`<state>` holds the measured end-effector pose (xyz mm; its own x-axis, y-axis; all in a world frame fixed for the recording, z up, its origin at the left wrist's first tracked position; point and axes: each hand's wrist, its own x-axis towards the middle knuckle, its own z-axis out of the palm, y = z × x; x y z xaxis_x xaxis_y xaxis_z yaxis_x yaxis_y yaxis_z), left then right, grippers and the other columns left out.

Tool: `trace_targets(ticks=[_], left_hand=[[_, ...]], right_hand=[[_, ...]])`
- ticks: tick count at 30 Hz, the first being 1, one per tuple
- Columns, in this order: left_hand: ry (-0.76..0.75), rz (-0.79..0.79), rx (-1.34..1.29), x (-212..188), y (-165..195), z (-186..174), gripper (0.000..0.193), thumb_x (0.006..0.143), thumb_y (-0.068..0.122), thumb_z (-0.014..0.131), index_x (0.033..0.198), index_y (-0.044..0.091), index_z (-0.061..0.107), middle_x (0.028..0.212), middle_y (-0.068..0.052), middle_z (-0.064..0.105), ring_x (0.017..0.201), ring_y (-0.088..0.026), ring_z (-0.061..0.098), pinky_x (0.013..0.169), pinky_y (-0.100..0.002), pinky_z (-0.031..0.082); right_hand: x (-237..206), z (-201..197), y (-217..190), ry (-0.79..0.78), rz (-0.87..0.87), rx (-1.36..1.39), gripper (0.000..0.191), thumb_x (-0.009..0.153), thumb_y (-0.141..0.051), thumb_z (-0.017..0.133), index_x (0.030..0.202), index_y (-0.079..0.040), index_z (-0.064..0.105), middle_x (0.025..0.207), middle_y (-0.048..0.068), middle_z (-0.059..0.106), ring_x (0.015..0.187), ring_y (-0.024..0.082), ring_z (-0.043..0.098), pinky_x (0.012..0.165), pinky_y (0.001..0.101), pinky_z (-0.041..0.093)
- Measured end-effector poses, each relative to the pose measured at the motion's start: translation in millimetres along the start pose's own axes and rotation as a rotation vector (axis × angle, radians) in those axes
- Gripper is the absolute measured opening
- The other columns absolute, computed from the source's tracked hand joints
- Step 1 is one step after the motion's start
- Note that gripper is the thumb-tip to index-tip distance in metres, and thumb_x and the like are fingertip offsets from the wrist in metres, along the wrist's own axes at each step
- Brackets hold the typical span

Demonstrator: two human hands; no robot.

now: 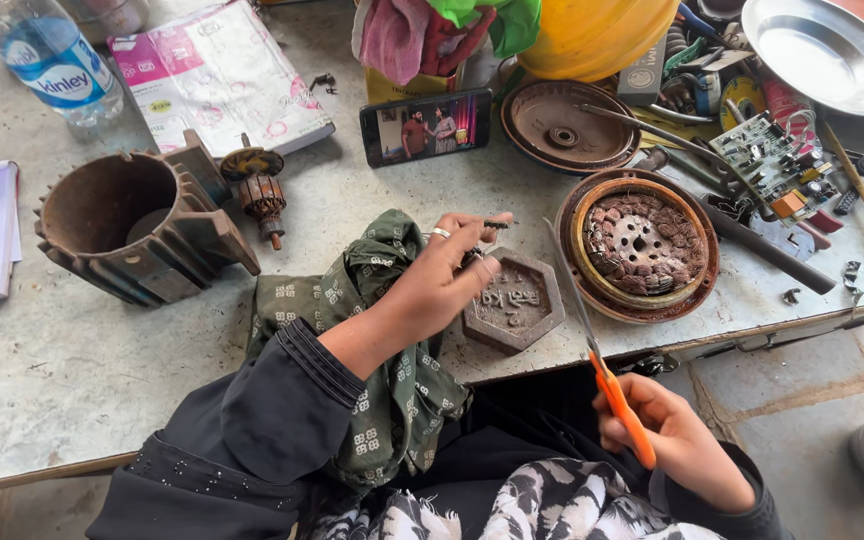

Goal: The person uses a screwdriver to adjust components on a small circuit board, then switches to scissors to trim wires on a small black component. They continue to manipulate the component and wires by hand while a video plays on a nearby phone.

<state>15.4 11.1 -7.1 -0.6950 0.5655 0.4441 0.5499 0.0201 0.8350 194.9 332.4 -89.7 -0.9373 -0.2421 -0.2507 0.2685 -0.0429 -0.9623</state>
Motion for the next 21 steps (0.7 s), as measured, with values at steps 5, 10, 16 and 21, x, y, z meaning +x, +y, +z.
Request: trace_targets(ticks=[5, 10, 16, 21], left_hand=[[-0.004, -0.172, -0.117, 0.5, -0.8, 0.1, 0.052, 0.104, 0.018, 0.058, 0.154, 0.006, 0.050, 0.119, -0.009, 0.049, 0.098, -0.012, 0.058, 0.082, -0.025, 0.060], [-0.048, -0.262, -0.203, 0.0, 5.4, -0.6, 0.070, 0.091, 0.017, 0.077, 0.147, 0.006, 0.037, 0.112, -0.007, 0.062, 0.091, -0.011, 0.068, 0.078, -0.025, 0.059], [-0.040, -0.220, -0.174, 1.1, 12.6, -0.7, 0.034, 0.090, 0.020, 0.079, 0.112, 0.001, 0.062, 0.110, -0.006, 0.067, 0.084, -0.008, 0.069, 0.069, -0.024, 0.057], [-0.071, -0.198, -0.137, -0.6, 17.0, -0.2, 0.024, 0.090, 0.022, 0.077, 0.104, 0.005, 0.068, 0.106, -0.004, 0.064, 0.079, -0.007, 0.069, 0.065, -0.024, 0.058]], right_hand=[[-12.2, -5.5, 11.6, -0.005, 0.063, -0.010, 0.055, 0.076, -0.030, 0.083, 0.114, 0.003, 0.061, 0.087, 0.007, 0.063, 0.079, 0.016, 0.062, 0.073, 0.0303, 0.052], [-13.0, 1.9, 14.1, 0.013, 0.099, -0.092, 0.059, 0.073, -0.037, 0.085, 0.111, 0.003, 0.063, 0.086, 0.008, 0.063, 0.078, 0.015, 0.060, 0.072, 0.0288, 0.050], [-6.0, 4.7, 11.9, 0.003, 0.129, 0.048, 0.065, 0.073, -0.042, 0.084, 0.115, 0.001, 0.062, 0.086, 0.007, 0.062, 0.074, 0.016, 0.060, 0.069, 0.0297, 0.052], [-3.9, 10.1, 7.1, -0.059, 0.095, 0.127, 0.070, 0.078, -0.049, 0.083, 0.115, 0.005, 0.058, 0.087, 0.007, 0.060, 0.076, 0.015, 0.059, 0.070, 0.0283, 0.050]])
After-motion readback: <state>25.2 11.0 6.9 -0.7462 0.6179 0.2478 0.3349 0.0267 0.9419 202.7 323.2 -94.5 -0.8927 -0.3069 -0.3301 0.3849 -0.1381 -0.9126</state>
